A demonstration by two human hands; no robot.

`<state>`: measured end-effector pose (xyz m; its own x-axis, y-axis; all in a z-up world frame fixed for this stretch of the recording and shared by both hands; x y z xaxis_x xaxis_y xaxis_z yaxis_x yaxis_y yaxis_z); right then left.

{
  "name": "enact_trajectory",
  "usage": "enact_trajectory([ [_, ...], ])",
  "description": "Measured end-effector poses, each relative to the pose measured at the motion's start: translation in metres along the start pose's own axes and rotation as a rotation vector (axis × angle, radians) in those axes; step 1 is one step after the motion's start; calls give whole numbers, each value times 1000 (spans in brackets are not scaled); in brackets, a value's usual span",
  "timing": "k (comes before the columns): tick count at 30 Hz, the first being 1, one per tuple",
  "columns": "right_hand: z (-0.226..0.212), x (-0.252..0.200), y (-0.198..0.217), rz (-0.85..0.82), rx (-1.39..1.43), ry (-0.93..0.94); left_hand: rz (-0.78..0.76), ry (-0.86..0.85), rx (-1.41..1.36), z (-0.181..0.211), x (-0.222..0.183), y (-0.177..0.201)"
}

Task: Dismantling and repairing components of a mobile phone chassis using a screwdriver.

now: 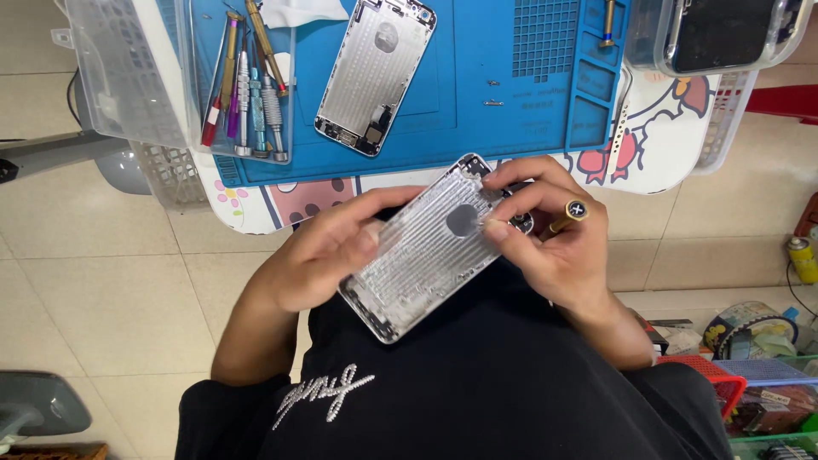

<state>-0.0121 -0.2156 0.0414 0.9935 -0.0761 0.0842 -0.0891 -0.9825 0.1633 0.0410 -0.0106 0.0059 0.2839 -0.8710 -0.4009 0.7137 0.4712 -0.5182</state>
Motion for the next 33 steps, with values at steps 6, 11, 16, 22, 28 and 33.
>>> enact_trajectory([
  [6, -15, 4, -7, -79, -177, -3, -219, 135, -267, -26, 26, -22],
  [11, -45, 20, -7, -98, -282, 60, -281, 144, -410, -31, 36, -22],
  [16, -63, 22, -2, -64, -516, 126, -223, 103, -264, -32, 39, -19],
  [22, -72, 28, -35, -301, -587, 276, -285, 127, -209, -26, 39, -33],
  [28, -67, 23, -44, -303, -625, 332, -217, 91, -5, -25, 38, -32],
  [33, -67, 20, -45, -287, -595, 397, -227, 79, -39, -28, 37, -30],
])
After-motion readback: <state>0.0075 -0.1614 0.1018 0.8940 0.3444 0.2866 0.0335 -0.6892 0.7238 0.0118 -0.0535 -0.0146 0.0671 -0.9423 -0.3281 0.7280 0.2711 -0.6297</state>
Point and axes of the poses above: each hand's wrist, its own x-axis towards the middle knuckle, its own y-axis out of the back of the hand, z = x × y, the point moved 8 cm from there along x, towards the middle knuckle, and after that the axes turned 10 degrees about y, right-handed, at the moved point
